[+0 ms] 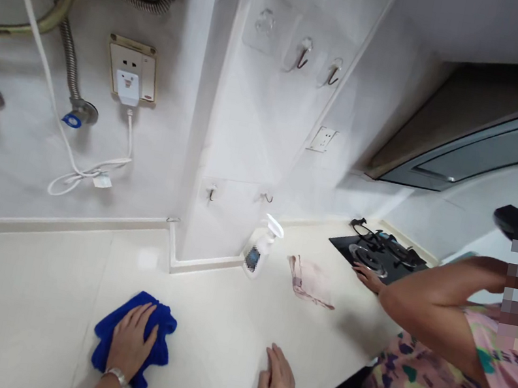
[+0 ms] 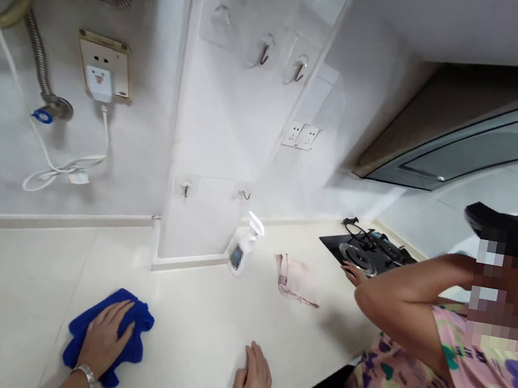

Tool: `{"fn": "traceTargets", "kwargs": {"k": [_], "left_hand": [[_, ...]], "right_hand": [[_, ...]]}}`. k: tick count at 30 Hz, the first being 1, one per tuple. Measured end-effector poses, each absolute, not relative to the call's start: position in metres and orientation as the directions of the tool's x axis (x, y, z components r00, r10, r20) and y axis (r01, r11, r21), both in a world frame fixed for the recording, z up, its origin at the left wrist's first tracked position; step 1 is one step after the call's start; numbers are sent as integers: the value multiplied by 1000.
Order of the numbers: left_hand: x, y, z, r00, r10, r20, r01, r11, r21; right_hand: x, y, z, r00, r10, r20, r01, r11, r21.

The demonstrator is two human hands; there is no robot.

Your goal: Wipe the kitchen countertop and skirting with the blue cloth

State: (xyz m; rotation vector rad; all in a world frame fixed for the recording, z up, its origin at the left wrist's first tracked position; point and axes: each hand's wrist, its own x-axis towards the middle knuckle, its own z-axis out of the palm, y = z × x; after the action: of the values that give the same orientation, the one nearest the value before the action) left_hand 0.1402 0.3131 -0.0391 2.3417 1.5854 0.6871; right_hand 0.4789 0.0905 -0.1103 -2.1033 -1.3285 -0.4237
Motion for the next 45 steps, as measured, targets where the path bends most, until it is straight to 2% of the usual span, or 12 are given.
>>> {"fn": "traceTargets", "kwargs": {"k": [6, 18, 22, 27, 30, 37, 41, 45], "left_hand": [[149, 327, -36, 227, 940, 253, 842, -320, 434], [162, 358, -20, 219, 954, 207, 831, -294, 473], [174, 389, -6, 88, 979, 183, 827, -174, 534], [178, 411, 5, -189, 982, 25, 724, 122, 679], [185, 414, 6, -253, 967, 16, 691, 169, 702], [227, 426, 6, -152, 977, 151, 699, -1, 715], [234, 431, 10, -13, 984, 177, 769, -103, 630], [234, 424, 16, 114, 983, 145, 855, -172, 489]], "right_hand": [[478, 90, -102, 465, 714, 523, 883, -334, -330], [476, 91, -98, 448, 720, 530, 894, -342, -290], [475, 92, -99, 433, 712, 553, 901, -342, -266], [477, 93, -102, 421, 699, 577, 906, -345, -244], [478, 94, -101, 428, 692, 581, 903, -345, -254], [477, 93, -99, 429, 693, 580, 903, -338, -264], [476, 93, -98, 443, 695, 566, 897, -351, -269], [475, 94, -97, 458, 706, 540, 889, -373, -266]]}}
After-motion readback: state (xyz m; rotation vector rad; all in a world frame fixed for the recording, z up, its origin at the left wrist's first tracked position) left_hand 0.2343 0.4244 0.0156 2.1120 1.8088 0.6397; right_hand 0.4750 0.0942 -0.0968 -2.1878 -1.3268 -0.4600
